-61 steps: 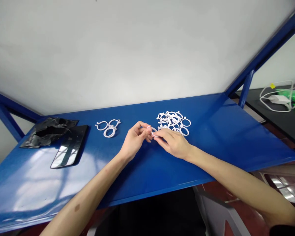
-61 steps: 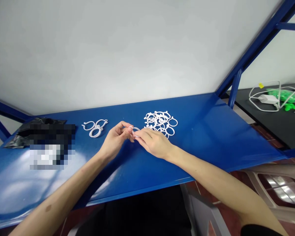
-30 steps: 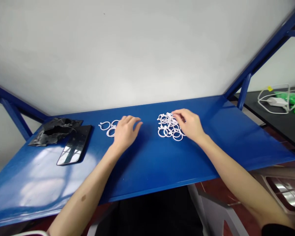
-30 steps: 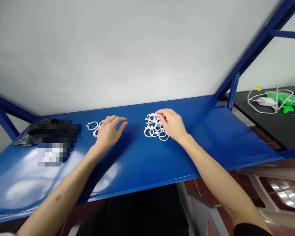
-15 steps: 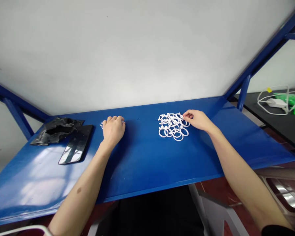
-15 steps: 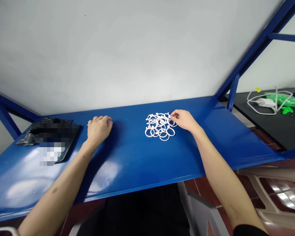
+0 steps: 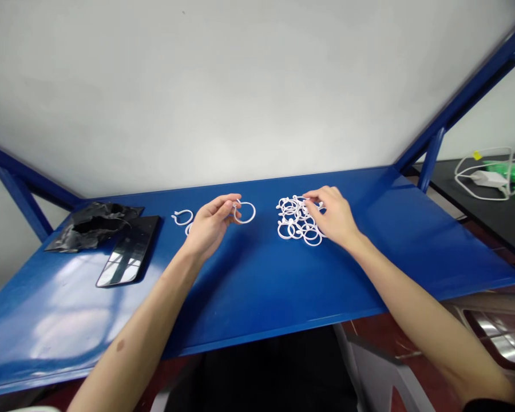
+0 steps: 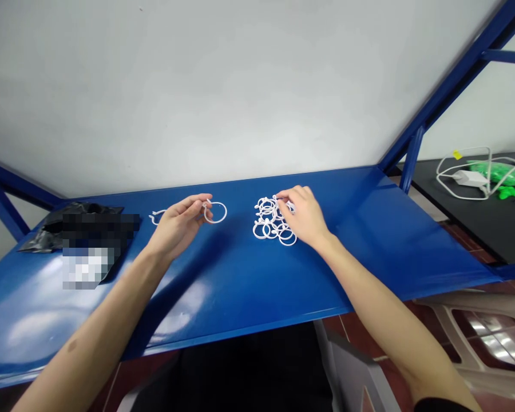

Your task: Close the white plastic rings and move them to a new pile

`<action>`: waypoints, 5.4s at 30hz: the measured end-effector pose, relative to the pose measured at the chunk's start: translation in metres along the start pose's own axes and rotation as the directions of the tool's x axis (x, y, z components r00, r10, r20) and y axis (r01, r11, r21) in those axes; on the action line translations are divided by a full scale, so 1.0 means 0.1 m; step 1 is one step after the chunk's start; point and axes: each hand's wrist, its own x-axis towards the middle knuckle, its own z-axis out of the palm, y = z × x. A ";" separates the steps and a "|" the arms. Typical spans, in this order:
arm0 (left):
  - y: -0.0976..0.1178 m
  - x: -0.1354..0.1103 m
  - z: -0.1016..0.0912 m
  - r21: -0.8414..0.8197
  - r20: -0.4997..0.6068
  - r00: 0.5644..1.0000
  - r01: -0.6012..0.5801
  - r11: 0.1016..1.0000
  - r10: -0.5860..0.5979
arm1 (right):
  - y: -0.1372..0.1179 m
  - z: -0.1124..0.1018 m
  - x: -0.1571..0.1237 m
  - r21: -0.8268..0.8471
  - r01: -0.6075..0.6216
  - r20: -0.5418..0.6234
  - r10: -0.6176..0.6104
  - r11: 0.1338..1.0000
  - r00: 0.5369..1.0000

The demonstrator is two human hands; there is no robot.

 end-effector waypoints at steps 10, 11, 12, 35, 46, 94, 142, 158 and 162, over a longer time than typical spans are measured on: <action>-0.07 -0.21 0.34 -0.160 0.174 0.970 0.198 0.967 -0.170 | -0.64 0.19 -0.26 0.092 0.408 0.054 -0.414 0.908 0.909; -0.09 -0.22 0.37 -0.168 0.170 0.968 0.212 0.963 -0.184 | -0.65 0.21 -0.28 0.062 0.425 0.058 -0.428 0.903 0.902; -0.13 -0.24 0.40 -0.171 0.164 0.967 0.224 0.959 -0.197 | -0.65 0.23 -0.29 0.042 0.437 0.065 -0.439 0.898 0.896; -0.27 -0.32 0.47 0.372 0.037 0.999 -0.043 0.927 0.032 | -0.52 0.22 -0.26 0.349 0.262 0.060 -0.301 0.900 0.952; -0.25 -0.34 0.45 0.629 0.218 0.946 -0.325 0.706 0.241 | -0.58 0.18 -0.28 0.286 0.366 0.132 -0.415 0.886 0.900; 0.24 0.07 -0.70 0.982 0.189 0.982 -0.190 0.019 0.023 | -0.26 0.04 -0.11 0.091 0.159 0.284 -0.178 0.983 0.942; -0.22 -0.18 0.23 0.372 0.360 0.909 0.065 0.926 -0.209 | -0.48 0.24 -0.30 0.386 0.074 0.209 -0.165 0.919 0.964; -0.23 -0.41 0.41 0.759 0.614 0.771 -0.636 0.140 0.172 | -0.47 0.22 -0.28 0.353 0.070 0.176 -0.140 0.933 0.974; -0.25 -0.39 0.39 0.736 0.669 0.740 -0.673 0.071 0.074 | -0.44 0.17 -0.24 0.309 0.073 0.143 -0.122 0.948 0.982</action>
